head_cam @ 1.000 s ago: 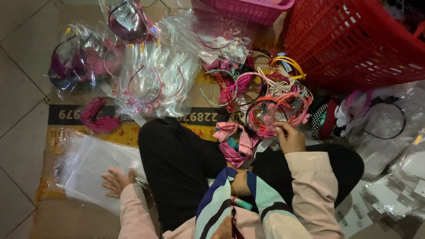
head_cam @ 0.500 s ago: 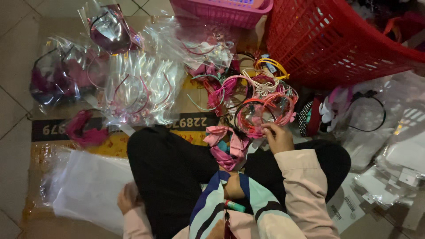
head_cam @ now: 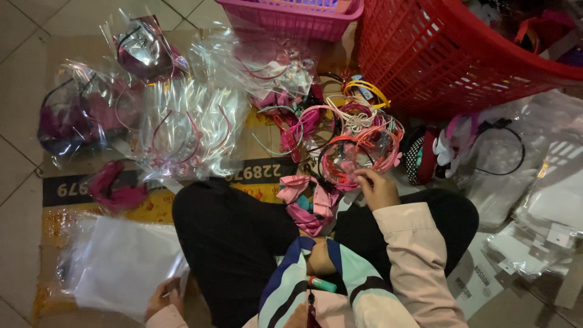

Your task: The person packages hair accessories into plastic bags and seals them using an impulse sealer.

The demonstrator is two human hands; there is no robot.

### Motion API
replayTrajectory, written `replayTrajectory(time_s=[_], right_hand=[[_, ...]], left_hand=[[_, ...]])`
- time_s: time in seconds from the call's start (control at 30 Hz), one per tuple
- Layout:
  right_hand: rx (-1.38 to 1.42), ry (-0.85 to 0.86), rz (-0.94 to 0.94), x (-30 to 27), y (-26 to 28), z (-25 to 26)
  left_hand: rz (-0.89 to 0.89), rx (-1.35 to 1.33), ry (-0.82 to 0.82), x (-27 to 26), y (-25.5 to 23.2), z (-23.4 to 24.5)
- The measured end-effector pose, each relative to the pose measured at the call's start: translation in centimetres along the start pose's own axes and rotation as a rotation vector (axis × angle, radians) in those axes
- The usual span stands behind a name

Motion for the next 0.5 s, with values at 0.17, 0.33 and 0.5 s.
replayTrajectory(time_s=[0.17, 0.33, 0.5], right_hand=[[-0.018, -0.009, 0.000, 0.0, -0.1, 0.0], [-0.004, -0.003, -0.002, -0.1, 0.0, -0.2], [-0.001, 0.021, -0.039, -0.2, 0.6, 0.3]], left_hand=[[0.004, 0.528, -0.014, -1.3, -2.9, 2.1], [0.296, 0.461, 0.263, 0.3, 0.5, -0.2], [0.155, 0.614, 0.193, -0.7, -2.9, 1.6]])
Point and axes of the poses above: each hand's wrist, its own x-axis towards the middle knuckle, its own z-axis out of the back of the hand, y = z × x, the point moved 6 cm from there along x, towards the middle knuckle, and after that the axes turned 5 degrees about -z, right-handed, at the moved point
